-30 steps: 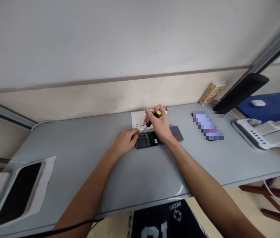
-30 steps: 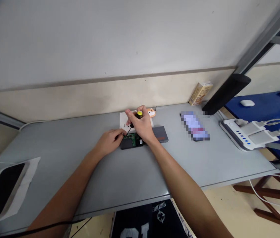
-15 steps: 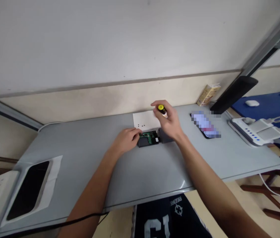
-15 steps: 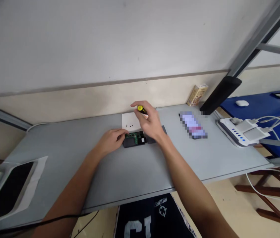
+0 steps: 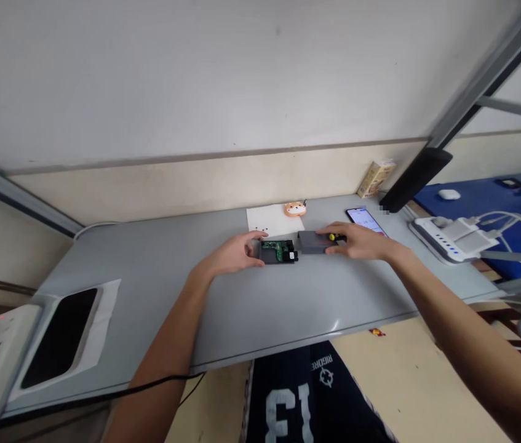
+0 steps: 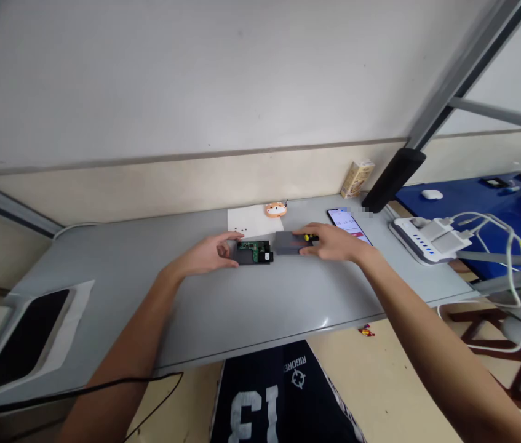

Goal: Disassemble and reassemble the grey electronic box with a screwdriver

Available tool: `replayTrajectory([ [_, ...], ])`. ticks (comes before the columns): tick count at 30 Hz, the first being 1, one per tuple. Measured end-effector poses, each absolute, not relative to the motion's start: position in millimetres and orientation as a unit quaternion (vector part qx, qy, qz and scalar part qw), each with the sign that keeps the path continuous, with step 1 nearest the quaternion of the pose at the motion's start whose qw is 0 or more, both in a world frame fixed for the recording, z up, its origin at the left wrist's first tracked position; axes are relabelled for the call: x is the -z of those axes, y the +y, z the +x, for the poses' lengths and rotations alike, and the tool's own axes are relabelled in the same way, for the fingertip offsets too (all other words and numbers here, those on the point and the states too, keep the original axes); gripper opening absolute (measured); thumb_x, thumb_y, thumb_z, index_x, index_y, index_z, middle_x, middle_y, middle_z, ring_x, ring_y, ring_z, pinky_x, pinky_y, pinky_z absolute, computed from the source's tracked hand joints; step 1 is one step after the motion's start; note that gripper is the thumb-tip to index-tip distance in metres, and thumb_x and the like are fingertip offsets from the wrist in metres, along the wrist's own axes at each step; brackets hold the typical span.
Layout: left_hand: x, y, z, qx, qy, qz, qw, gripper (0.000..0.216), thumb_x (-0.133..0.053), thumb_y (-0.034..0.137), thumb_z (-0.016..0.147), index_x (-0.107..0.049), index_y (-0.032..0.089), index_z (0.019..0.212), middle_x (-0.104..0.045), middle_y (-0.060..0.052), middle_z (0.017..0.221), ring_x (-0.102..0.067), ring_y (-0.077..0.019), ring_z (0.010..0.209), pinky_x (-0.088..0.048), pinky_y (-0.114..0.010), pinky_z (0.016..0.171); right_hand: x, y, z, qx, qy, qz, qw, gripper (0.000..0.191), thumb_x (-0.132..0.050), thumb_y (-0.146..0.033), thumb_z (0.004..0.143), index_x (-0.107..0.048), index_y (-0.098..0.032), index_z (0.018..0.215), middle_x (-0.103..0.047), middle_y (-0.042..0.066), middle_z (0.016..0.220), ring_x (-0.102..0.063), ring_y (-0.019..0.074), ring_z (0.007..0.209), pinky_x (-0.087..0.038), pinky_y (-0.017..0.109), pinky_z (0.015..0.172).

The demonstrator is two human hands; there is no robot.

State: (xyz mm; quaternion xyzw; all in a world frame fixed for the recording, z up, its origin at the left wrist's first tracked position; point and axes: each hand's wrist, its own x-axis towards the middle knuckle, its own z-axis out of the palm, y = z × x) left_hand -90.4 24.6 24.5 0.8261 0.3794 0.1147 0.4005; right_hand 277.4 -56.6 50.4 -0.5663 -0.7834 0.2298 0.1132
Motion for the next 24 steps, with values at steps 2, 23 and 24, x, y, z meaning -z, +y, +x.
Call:
replayTrajectory([
  [2,-20,25,-87,-0.128,0.378,0.825,0.4,0.074,-0.081,0.041,0.077,-0.054,0.031,0.145,-0.061,0.003,0.076,-0.06,-0.0161,0.065,-0.047,-0.026,0.059,-55,-55,273,-0.264,-0.778,-0.556,0.126,0.053,-0.065,-0.053,0.089,-0.065,-0.035,0.139,-0.064,0.006,0.143,-0.065,0.0343,0.124,-0.052,0.051,0.105],
  [23,-18,2,-59,-0.165,0.363,0.881,0.254,0.073,-0.085,0.045,0.076,-0.056,0.033,0.142,-0.065,-0.006,0.131,-0.068,-0.0267,0.105,-0.054,-0.037,0.091,-57,-46,203,-0.253,-0.737,-0.484,0.399,0.035,-0.067,-0.048,0.091,-0.072,-0.029,0.119,-0.071,0.008,0.126,-0.067,0.0267,0.113,-0.053,0.043,0.095],
  [24,-18,1,-57,-0.168,0.356,0.885,0.25,0.067,-0.083,0.046,0.078,-0.057,0.032,0.138,-0.062,-0.006,0.136,-0.068,-0.0266,0.108,-0.053,-0.038,0.093,-61,-42,200,-0.255,-0.68,-0.483,0.489,0.032,-0.06,-0.051,0.095,-0.072,-0.027,0.112,-0.074,0.007,0.117,-0.069,0.0246,0.105,-0.054,0.041,0.091],
])
